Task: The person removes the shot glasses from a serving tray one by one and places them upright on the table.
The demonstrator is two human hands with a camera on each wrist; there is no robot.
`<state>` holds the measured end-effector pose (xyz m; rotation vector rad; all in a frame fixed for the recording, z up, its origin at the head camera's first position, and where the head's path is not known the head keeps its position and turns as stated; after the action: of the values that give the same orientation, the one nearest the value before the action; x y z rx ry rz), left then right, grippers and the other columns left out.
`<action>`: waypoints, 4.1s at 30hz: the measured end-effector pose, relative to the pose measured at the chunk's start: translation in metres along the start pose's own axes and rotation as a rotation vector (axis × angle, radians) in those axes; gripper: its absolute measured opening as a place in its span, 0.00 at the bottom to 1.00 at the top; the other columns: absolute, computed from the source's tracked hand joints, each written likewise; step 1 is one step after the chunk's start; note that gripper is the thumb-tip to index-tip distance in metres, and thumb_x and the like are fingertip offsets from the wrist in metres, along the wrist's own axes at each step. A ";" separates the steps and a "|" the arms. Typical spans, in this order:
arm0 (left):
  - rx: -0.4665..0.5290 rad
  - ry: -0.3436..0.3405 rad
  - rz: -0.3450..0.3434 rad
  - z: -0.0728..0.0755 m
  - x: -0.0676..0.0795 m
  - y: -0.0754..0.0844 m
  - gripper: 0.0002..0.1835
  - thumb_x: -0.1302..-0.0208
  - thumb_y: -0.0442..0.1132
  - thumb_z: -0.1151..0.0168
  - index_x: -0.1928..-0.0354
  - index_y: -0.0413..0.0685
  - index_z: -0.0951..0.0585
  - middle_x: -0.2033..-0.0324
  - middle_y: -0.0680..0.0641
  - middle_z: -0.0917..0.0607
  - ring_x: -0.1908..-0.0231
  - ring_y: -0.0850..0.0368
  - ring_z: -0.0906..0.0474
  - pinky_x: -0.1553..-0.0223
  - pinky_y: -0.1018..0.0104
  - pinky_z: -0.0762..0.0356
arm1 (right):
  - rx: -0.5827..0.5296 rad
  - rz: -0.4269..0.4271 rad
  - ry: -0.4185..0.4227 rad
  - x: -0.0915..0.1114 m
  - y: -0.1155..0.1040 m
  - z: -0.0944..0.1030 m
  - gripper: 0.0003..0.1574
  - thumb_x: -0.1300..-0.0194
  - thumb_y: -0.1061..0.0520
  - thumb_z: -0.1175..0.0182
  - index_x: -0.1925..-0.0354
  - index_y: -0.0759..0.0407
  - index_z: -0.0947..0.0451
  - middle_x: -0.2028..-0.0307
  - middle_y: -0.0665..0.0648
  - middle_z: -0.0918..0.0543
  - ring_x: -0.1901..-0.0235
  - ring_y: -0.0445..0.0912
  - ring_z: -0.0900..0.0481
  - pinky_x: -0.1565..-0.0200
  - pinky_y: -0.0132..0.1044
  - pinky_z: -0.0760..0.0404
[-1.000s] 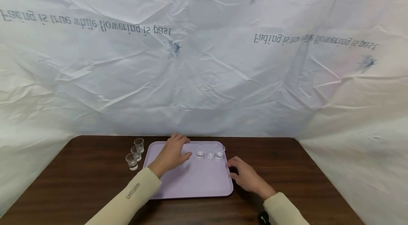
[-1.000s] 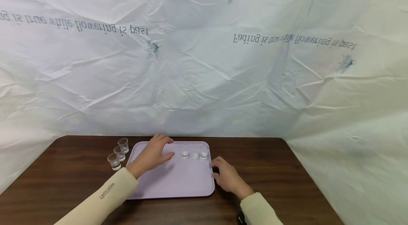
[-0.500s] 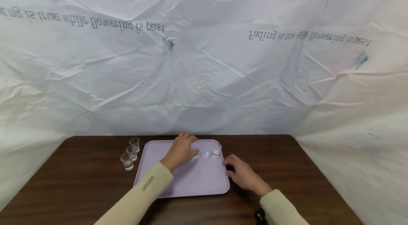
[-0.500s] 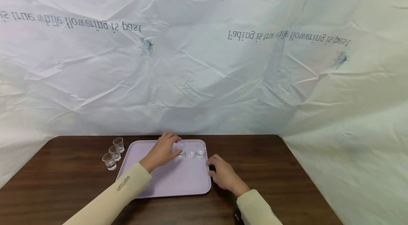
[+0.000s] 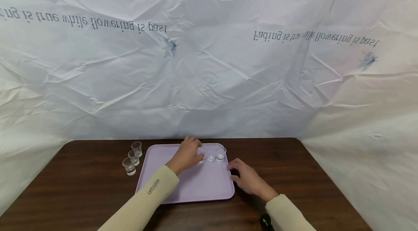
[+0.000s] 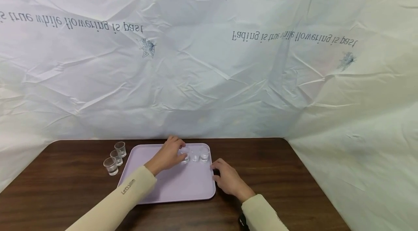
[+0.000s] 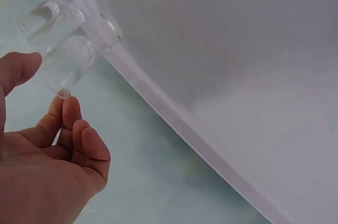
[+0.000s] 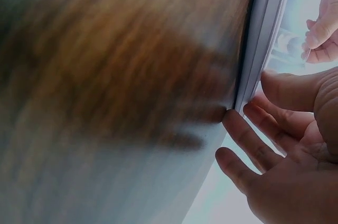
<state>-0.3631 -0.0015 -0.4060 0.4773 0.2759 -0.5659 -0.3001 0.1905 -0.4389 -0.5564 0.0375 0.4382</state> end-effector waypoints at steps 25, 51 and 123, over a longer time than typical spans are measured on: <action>-0.011 0.028 0.063 0.071 0.046 -0.031 0.15 0.46 0.40 0.32 0.63 0.37 0.25 0.69 0.49 0.27 0.64 0.51 0.34 0.59 0.57 0.36 | 0.003 -0.019 -0.003 0.002 -0.001 -0.002 0.14 0.41 0.68 0.38 0.54 0.63 0.22 0.54 0.52 0.26 0.51 0.51 0.25 0.50 0.50 0.27; -0.075 0.050 0.180 0.138 0.151 -0.095 0.15 0.52 0.39 0.28 0.66 0.39 0.23 0.73 0.52 0.26 0.68 0.55 0.37 0.66 0.58 0.37 | -0.016 -0.011 0.008 0.004 -0.005 -0.001 0.15 0.41 0.69 0.38 0.54 0.65 0.22 0.54 0.53 0.26 0.50 0.52 0.25 0.50 0.52 0.28; 0.024 -0.026 -0.064 0.019 0.028 0.009 0.17 0.45 0.41 0.31 0.57 0.40 0.21 0.67 0.49 0.21 0.66 0.57 0.34 0.61 0.62 0.32 | 0.011 0.024 0.020 0.002 0.000 -0.002 0.15 0.42 0.68 0.37 0.54 0.65 0.22 0.53 0.52 0.25 0.50 0.51 0.24 0.51 0.49 0.27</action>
<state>-0.3332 -0.0169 -0.3970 0.4849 0.2604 -0.6376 -0.2978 0.1901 -0.4404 -0.5505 0.0660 0.4560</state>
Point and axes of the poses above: each hand's wrist, its own x-axis away from the middle knuckle, its own z-axis out of the back of the hand, y = z × x, the point moved 6 cm from there along -x, towards the middle knuckle
